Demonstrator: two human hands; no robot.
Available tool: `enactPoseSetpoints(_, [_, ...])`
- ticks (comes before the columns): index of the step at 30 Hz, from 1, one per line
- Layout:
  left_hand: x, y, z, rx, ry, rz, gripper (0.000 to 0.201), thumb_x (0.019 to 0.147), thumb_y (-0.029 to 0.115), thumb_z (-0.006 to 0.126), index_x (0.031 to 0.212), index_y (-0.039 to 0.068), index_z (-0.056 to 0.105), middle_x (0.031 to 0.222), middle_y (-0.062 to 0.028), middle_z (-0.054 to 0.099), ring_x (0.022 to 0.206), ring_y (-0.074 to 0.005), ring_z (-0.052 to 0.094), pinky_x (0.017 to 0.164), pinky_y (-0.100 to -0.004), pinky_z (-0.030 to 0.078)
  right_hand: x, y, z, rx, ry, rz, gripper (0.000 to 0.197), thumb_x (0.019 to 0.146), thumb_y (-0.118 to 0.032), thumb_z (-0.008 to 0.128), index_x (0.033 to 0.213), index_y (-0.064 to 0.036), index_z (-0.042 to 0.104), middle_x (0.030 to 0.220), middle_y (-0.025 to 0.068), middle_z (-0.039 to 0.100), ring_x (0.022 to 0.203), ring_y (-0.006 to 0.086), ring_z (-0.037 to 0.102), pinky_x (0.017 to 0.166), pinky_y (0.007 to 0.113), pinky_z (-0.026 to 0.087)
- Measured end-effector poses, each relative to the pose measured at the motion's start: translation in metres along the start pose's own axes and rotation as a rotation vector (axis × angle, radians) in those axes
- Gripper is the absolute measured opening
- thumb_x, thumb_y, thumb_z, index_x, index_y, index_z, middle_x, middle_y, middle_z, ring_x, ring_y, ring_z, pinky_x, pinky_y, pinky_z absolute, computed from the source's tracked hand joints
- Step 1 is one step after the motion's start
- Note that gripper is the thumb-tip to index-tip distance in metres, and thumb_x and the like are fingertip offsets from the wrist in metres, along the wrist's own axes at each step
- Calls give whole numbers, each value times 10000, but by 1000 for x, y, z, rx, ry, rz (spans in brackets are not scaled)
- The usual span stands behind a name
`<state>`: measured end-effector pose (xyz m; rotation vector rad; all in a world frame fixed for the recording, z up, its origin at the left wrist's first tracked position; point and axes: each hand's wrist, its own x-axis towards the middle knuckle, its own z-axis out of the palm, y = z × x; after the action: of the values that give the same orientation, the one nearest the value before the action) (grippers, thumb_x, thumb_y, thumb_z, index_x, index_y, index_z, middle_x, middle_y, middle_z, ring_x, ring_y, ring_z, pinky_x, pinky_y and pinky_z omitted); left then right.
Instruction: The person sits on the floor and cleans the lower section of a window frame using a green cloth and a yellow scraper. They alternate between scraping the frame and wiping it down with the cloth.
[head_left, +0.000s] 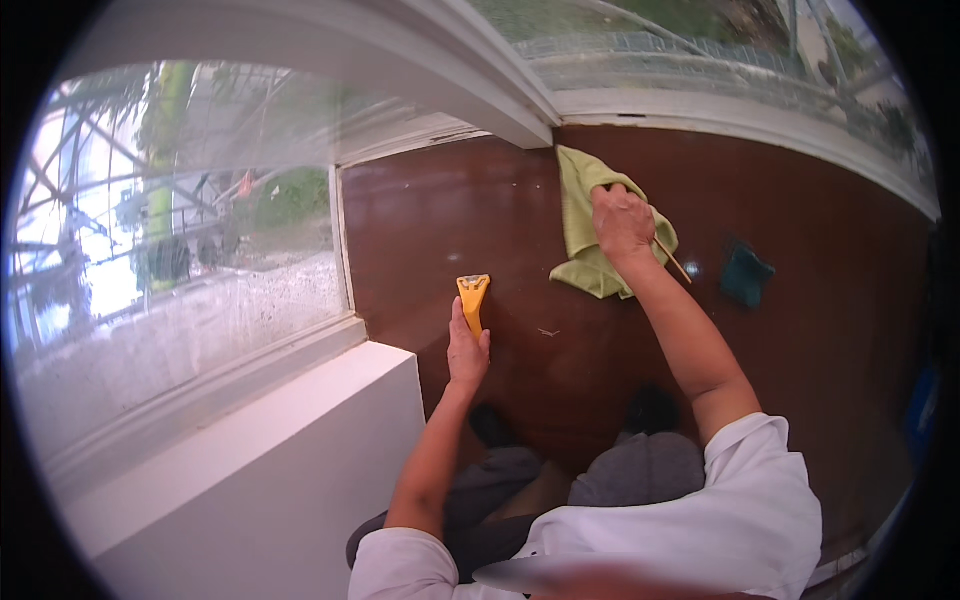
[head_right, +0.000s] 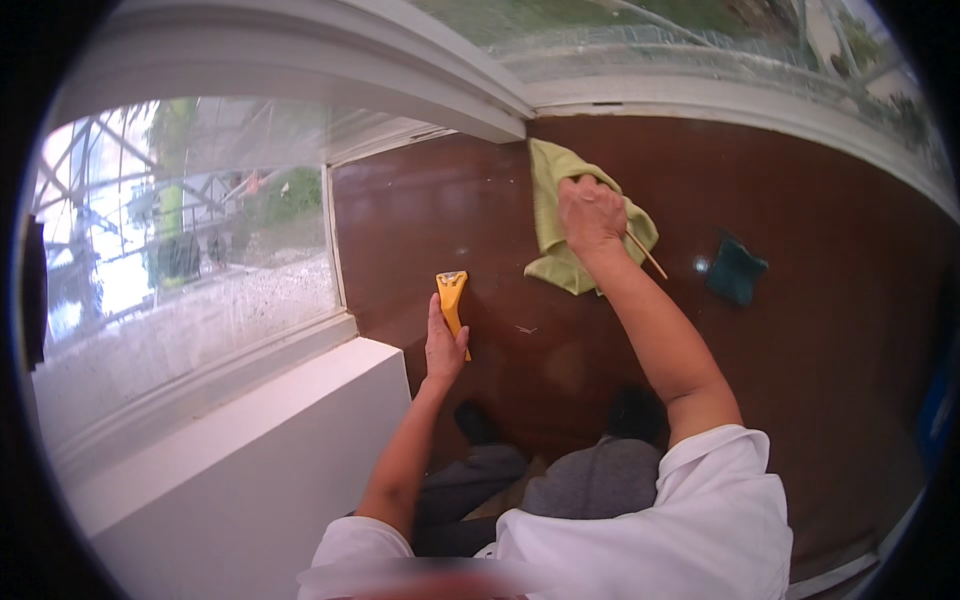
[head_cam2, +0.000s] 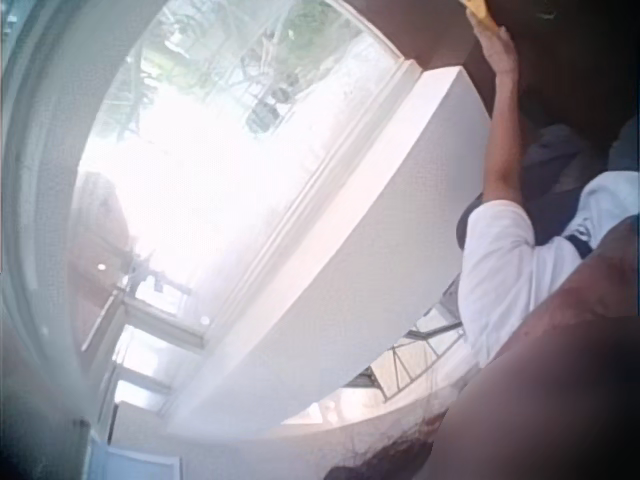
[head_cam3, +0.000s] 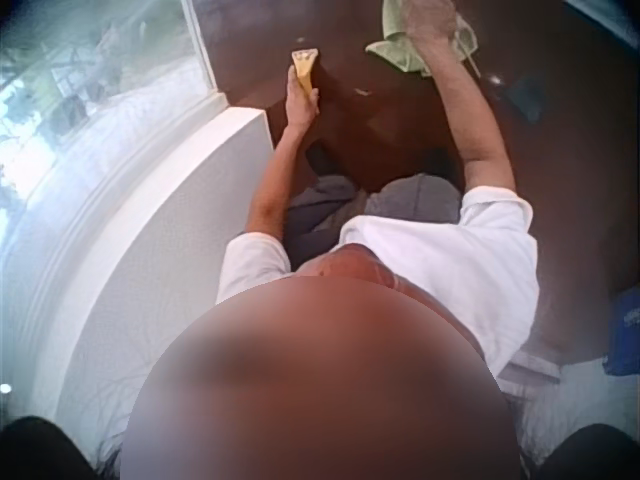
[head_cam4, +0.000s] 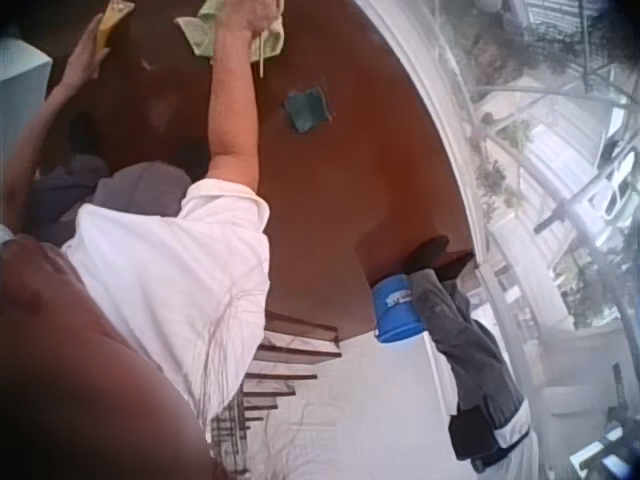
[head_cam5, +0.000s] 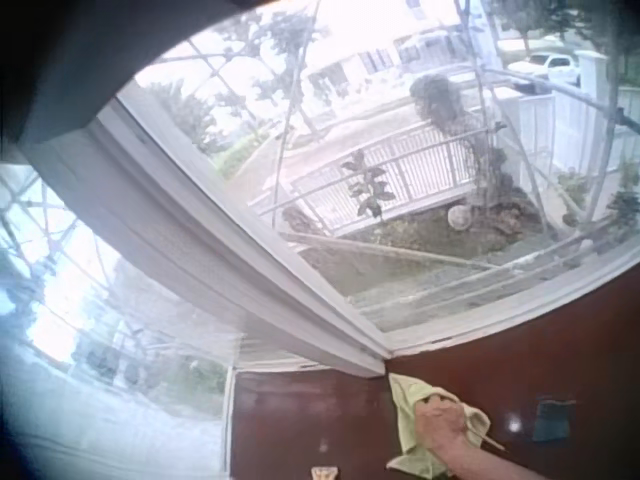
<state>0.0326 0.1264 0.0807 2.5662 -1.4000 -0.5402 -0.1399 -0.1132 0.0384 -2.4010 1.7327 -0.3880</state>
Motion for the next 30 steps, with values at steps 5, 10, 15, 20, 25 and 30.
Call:
enactPoseSetpoints(5, [4, -10, -33, -14, -216, -108, 885, 778, 36, 630, 1442, 118, 51, 1331, -221, 420, 1095, -437, 501, 892, -453, 452, 4, 1, -11, 77, -263, -162, 104, 782, -122, 521, 792, -90, 620, 804, 141, 622, 677, 298, 653, 577, 407, 521])
enactPoseSetpoints(10, [-13, -31, -115, 11, -346, -50, 894, 783, 62, 636, 1444, 121, 37, 1350, -230, 395, 1085, -450, 502, 916, -456, 434, 1, 29, -19, 88, -472, -268, 145, 825, -98, 464, 848, -42, 596, 876, 174, 621, 789, 349, 643, 667, 451, 520])
enactPoseSetpoints(15, [-41, -41, -123, -123, -352, -283, 896, 780, 75, 642, 1443, 105, 41, 1349, -231, 391, 1126, -440, 481, 944, -439, 418, 18, -19, 1, 21, -390, -425, 154, 816, -70, 475, 877, -47, 615, 924, 176, 639, 825, 329, 652, 659, 420, 533])
enactPoseSetpoints(20, [-54, -50, -65, -303, -111, -132, 922, 764, 118, 679, 1445, 144, 59, 1331, -215, 421, 1053, -426, 531, 859, -463, 470, 24, -100, 2, -28, -795, -838, 189, 783, -118, 486, 906, -78, 624, 935, 161, 652, 895, 326, 636, 733, 434, 512])
enactPoseSetpoints(25, [-50, -56, -28, -467, 8, -108, 889, 766, 104, 679, 1439, 146, 100, 1240, -203, 491, 973, -415, 572, 807, -448, 494, 9, -116, -1, 71, -403, -79, 223, 829, -143, 436, 937, -53, 610, 939, 209, 635, 897, 359, 629, 764, 447, 504])
enactPoseSetpoints(30, [-35, -60, -6, -520, -10, -8, 879, 758, 98, 691, 1434, 114, 129, 1195, -194, 513, 980, -392, 570, 808, -430, 493, -12, -110, 9, 56, -275, 306, 256, 874, -157, 390, 971, -39, 594, 981, 231, 622, 907, 411, 614, 785, 474, 494])
